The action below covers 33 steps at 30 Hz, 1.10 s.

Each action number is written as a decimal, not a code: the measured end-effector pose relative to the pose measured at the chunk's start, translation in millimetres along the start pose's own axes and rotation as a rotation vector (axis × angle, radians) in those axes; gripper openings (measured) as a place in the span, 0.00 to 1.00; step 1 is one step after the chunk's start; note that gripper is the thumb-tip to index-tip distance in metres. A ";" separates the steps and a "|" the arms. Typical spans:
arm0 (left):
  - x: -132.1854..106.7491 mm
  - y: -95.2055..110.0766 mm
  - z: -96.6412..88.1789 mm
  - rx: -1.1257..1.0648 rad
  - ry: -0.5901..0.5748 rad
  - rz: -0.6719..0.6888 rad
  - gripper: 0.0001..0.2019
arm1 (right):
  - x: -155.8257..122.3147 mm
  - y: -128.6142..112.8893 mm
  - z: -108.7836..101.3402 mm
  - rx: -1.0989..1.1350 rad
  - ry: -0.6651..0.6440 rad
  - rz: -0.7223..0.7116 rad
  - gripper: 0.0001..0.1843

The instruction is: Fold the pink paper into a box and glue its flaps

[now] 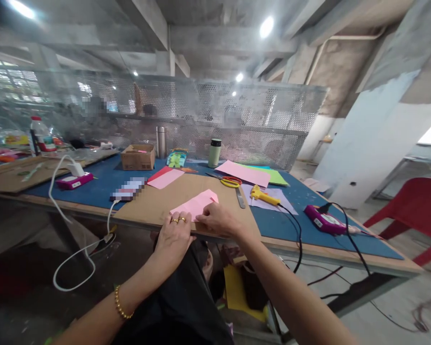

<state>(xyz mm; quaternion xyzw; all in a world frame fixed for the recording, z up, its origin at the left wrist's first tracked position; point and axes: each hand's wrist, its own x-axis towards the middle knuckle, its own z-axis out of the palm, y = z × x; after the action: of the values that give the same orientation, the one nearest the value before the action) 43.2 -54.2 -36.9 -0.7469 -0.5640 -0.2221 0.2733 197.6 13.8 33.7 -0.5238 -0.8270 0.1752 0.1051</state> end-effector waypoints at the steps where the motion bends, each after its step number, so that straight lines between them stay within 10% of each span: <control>1: 0.2 0.4 0.1 0.010 0.004 -0.001 0.18 | 2.8 -0.3 -0.6 -0.006 -0.020 0.004 0.17; 22: 3.5 -5.1 -16.0 -0.103 -0.073 -0.032 0.20 | 17.9 -4.6 -15.9 0.204 -0.372 0.172 0.09; 33: 62.5 -37.4 -10.7 -0.396 -0.560 -0.173 0.17 | 17.4 -5.1 -14.2 0.204 -0.360 0.172 0.06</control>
<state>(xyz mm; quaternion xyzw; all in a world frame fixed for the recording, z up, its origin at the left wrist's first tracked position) 23.5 -8.2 17.1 -0.7670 -0.6240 -0.1363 -0.0618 190.9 30.1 48.6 -0.5393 -0.7627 0.3569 -0.0071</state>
